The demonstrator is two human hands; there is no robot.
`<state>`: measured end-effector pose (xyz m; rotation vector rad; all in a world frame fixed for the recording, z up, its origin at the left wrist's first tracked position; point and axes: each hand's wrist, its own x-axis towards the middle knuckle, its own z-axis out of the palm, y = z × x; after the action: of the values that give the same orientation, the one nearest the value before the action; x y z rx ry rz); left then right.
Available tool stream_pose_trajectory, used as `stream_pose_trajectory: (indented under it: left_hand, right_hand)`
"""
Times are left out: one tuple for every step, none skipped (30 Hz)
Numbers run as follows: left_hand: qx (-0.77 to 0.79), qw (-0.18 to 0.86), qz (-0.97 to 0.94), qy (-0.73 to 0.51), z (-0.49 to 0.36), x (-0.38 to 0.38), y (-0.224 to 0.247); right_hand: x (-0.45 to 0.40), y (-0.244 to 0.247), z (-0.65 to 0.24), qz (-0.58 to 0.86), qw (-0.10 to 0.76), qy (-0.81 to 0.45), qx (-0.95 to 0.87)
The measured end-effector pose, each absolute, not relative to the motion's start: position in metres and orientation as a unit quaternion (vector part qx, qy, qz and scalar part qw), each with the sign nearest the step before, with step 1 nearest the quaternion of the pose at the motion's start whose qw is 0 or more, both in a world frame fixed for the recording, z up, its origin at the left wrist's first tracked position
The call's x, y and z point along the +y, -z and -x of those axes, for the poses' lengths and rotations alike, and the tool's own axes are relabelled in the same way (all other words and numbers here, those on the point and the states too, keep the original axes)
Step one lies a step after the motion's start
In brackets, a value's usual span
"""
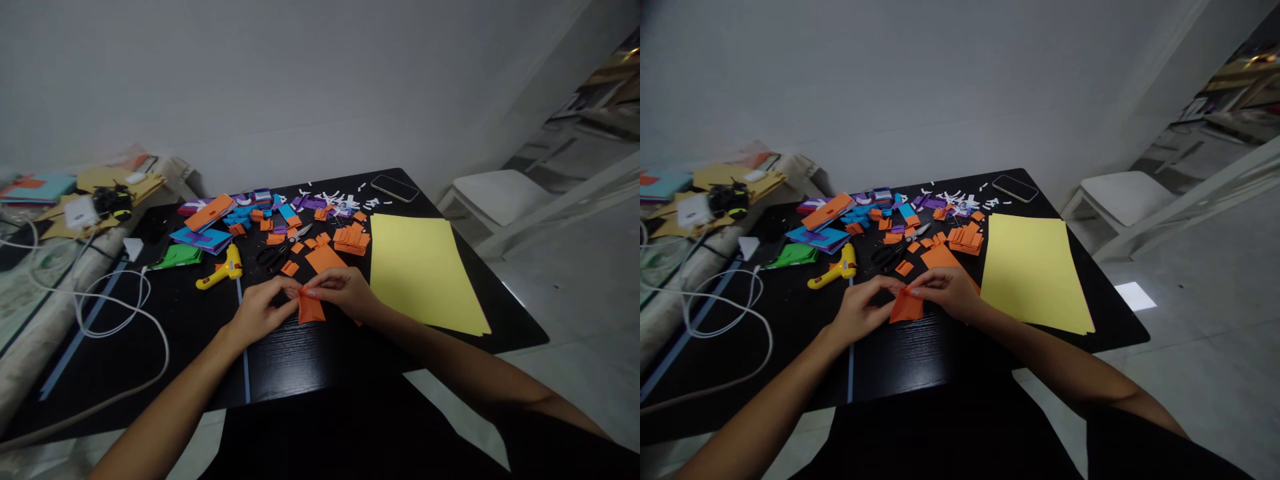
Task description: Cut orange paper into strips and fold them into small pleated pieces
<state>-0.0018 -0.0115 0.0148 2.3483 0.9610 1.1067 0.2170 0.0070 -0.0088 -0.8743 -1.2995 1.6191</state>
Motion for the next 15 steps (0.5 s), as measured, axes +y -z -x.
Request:
stream_pose_trajectory:
  left_hand:
    - [0.342, 0.186, -0.833, -0.393, 0.0017, -0.0115, -0.0149]
    - [0.342, 0.187, -0.833, -0.393, 0.0016, -0.0115, -0.0151]
    - [0.343, 0.187, -0.833, -0.392, 0.0015, -0.0115, -0.0152]
    - [0.344, 0.187, -0.833, -0.391, 0.0014, -0.0114, -0.0153]
    - [0.345, 0.186, -0.834, -0.389, 0.0013, -0.0113, -0.0154]
    - [0.345, 0.186, -0.835, -0.387, 0.0012, -0.0112, -0.0155]
    - [0.346, 0.185, -0.836, -0.385, 0.0012, -0.0112, -0.0155]
    - [0.346, 0.183, -0.837, -0.382, 0.0011, -0.0112, -0.0155]
    - [0.345, 0.183, -0.838, -0.381, 0.001, -0.0113, -0.0154]
    - [0.342, 0.184, -0.839, -0.38, 0.001, -0.0114, -0.0154]
    - [0.34, 0.185, -0.84, -0.379, 0.001, -0.0116, -0.0152]
    - [0.338, 0.187, -0.841, -0.379, 0.0011, -0.0118, -0.0151]
    - [0.336, 0.19, -0.841, -0.378, 0.0012, -0.0119, -0.0149]
    - [0.335, 0.191, -0.842, -0.377, 0.0014, -0.012, -0.0147]
    - [0.336, 0.191, -0.842, -0.376, 0.0016, -0.012, -0.0145]
  right_hand:
    - [0.0068, 0.0085, -0.2171, 0.35, 0.43, -0.648, -0.522]
    - [0.0067, 0.0082, -0.2171, 0.35, 0.43, -0.647, -0.524]
    - [0.0066, 0.0078, -0.2171, 0.35, 0.428, -0.647, -0.525]
    - [0.0064, 0.0074, -0.217, 0.35, 0.427, -0.648, -0.525]
    - [0.0063, 0.007, -0.2168, 0.349, 0.426, -0.649, -0.524]
    - [0.0061, 0.0066, -0.2166, 0.349, 0.425, -0.652, -0.522]
    - [0.006, 0.0062, -0.2162, 0.349, 0.425, -0.654, -0.52]
    - [0.006, 0.0059, -0.2159, 0.349, 0.426, -0.655, -0.517]
    - [0.0059, 0.0058, -0.2155, 0.35, 0.427, -0.655, -0.515]
    - [0.006, 0.0058, -0.2152, 0.351, 0.43, -0.654, -0.514]
    - [0.0062, 0.0059, -0.215, 0.353, 0.433, -0.651, -0.514]
    - [0.0064, 0.0061, -0.2148, 0.355, 0.436, -0.648, -0.514]
    - [0.0067, 0.0064, -0.2147, 0.357, 0.437, -0.646, -0.514]
    - [0.007, 0.0067, -0.2147, 0.36, 0.437, -0.645, -0.514]
    - [0.0072, 0.007, -0.2148, 0.362, 0.436, -0.644, -0.514]
